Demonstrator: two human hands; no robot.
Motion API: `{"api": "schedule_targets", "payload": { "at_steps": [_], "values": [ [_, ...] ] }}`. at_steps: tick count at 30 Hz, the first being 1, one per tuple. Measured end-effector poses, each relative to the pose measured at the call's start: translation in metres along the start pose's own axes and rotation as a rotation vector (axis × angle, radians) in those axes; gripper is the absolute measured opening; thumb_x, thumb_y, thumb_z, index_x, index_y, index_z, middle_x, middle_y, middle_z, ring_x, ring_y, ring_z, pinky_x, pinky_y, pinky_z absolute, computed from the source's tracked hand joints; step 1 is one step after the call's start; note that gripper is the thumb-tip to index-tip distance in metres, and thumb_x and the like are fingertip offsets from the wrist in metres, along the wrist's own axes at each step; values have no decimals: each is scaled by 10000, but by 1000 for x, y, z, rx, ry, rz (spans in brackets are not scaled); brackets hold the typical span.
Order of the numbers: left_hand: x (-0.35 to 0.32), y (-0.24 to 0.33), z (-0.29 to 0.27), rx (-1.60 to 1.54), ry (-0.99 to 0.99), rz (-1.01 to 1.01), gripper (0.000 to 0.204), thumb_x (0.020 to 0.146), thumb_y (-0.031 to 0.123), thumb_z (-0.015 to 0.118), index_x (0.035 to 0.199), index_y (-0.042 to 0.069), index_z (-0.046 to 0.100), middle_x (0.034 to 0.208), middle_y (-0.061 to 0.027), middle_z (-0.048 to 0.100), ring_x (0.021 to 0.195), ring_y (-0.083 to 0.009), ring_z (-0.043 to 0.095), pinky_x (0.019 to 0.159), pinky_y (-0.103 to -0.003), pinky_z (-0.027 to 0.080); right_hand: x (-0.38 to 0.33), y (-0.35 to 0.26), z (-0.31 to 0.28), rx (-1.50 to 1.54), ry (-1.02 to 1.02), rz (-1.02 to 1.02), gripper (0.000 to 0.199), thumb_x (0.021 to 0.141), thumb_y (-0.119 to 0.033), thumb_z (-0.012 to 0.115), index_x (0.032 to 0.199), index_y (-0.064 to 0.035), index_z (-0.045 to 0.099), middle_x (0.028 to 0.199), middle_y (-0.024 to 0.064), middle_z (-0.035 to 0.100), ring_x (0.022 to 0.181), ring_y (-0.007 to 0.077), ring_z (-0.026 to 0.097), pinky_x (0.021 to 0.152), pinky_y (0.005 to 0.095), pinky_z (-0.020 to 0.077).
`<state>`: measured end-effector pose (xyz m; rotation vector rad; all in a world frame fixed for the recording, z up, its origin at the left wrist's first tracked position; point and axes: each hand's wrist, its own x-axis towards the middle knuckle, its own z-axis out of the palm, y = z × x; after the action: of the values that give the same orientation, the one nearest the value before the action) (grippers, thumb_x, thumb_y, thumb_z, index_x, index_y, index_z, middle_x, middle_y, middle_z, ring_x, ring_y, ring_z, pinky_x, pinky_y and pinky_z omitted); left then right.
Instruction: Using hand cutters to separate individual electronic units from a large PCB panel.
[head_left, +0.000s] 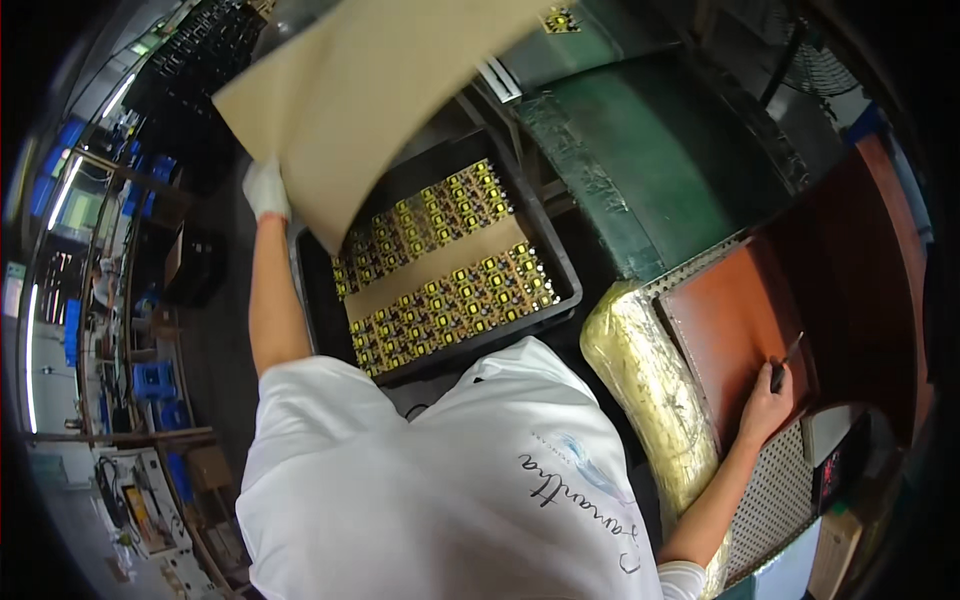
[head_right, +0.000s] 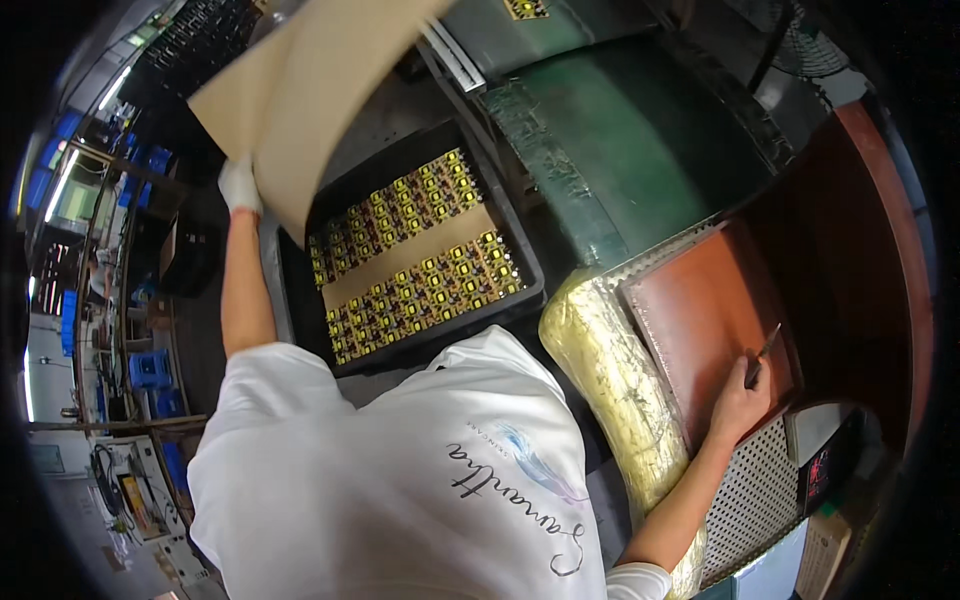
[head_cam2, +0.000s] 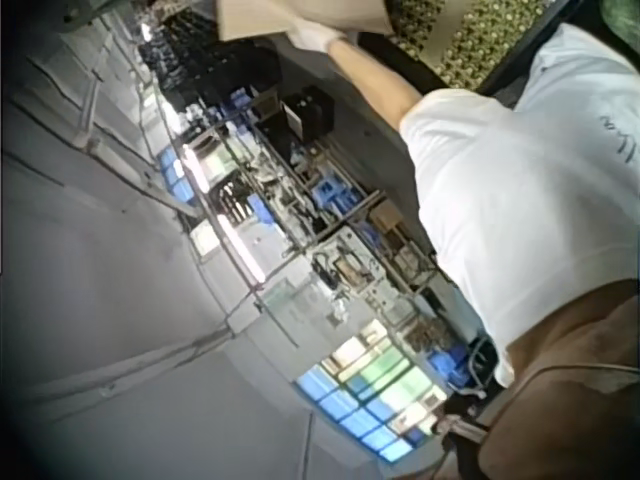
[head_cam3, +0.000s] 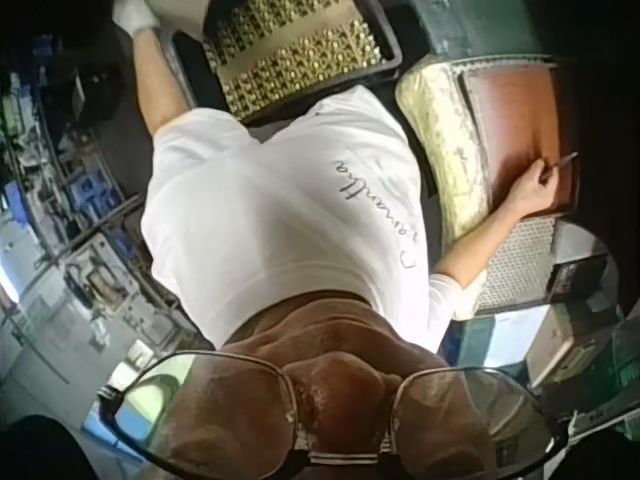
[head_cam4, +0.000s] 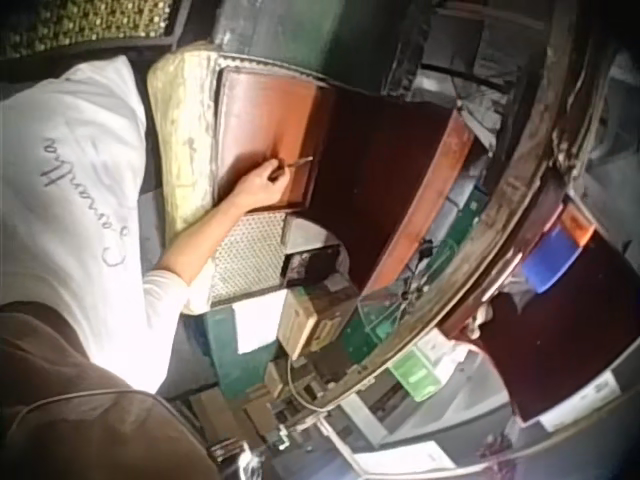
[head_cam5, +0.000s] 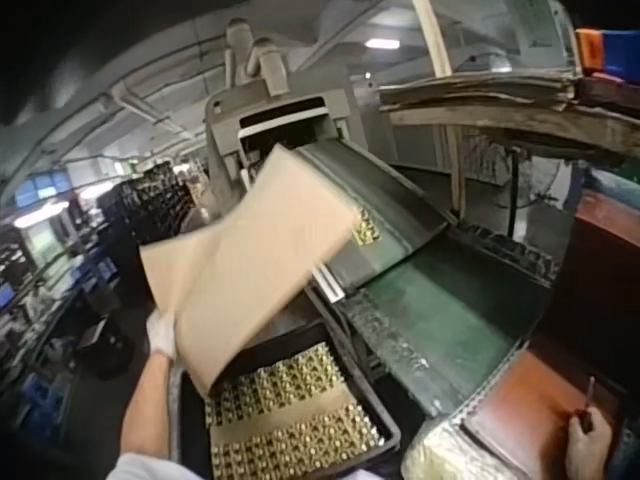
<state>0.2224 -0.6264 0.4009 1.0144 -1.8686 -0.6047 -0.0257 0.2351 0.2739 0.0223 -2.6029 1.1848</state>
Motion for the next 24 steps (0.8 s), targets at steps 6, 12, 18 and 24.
{"api": "schedule_targets", "payload": {
  "at_steps": [6,12,18,24],
  "values": [
    [-153,-127,-55,326,-45,-185,397,992,274,626,1122,-86,734,1131,-280,774,1082,-412,736,961,-457,539,-2,-2,4,-30,12,-16,293,1056,-153,713,1248,68,728,1098,83,769,976,168,694,901,304,549],
    [-221,-120,-54,381,-211,-252,379,1000,281,598,1182,-20,741,1107,-266,767,1100,-413,737,963,-448,541,2,-4,5,-16,6,93,287,1032,-161,708,1228,46,748,1114,141,793,1007,216,730,948,347,556],
    [-216,-123,-52,411,-151,-159,345,1003,276,592,1130,-13,731,1090,-258,756,1090,-402,739,952,-456,550,0,-7,2,-28,4,84,287,1033,-167,719,1223,45,751,1101,127,792,1000,206,728,943,344,559],
    [-219,-111,-46,894,-306,-309,376,987,350,635,1123,3,691,1076,-278,750,1079,-427,734,962,-503,561,-1,-19,3,-36,10,47,279,1032,-159,727,1229,37,751,1085,109,788,991,178,721,934,331,561]
  ]
}}
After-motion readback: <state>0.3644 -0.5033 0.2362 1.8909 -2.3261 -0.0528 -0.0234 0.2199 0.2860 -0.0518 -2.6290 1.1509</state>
